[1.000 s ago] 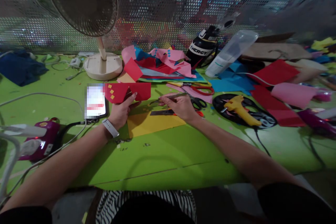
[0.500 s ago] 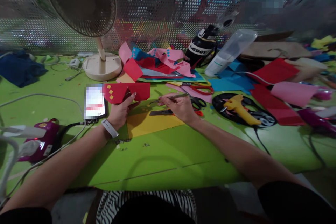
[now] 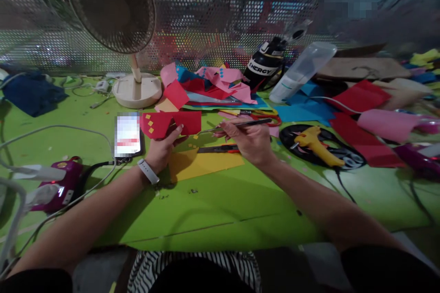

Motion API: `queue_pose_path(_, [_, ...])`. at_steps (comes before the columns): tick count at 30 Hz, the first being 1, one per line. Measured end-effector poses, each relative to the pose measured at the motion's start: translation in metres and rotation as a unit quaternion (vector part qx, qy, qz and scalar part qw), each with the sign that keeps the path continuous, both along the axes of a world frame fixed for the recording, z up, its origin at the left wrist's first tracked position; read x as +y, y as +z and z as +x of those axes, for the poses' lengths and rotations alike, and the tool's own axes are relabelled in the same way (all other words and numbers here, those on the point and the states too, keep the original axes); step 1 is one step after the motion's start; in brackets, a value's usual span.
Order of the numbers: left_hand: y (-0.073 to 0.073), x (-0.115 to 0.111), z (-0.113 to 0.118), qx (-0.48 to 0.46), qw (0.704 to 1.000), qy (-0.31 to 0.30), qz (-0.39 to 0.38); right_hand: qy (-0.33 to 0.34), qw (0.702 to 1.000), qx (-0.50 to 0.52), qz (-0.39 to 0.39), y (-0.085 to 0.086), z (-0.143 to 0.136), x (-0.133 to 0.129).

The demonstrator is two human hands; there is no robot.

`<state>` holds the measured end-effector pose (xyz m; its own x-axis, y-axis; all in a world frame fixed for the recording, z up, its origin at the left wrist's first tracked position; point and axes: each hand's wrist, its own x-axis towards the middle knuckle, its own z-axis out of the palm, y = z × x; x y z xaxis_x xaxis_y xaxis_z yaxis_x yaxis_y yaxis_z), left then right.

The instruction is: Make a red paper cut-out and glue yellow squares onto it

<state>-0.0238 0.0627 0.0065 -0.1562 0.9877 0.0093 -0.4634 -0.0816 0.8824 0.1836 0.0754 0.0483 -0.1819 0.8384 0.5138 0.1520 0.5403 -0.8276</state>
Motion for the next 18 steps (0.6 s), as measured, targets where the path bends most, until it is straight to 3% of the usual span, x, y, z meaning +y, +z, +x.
queue_pose_path(8, [0.005,-0.009,0.006,0.009,0.999,-0.032,0.009,-0.003,0.998,0.042,0.037,0.015,-0.02,0.008])
queue_pose_path(18, [0.004,-0.01,0.007,0.002,0.999,-0.049,0.008,-0.031,0.997,0.021,0.071,0.014,-0.029,0.012])
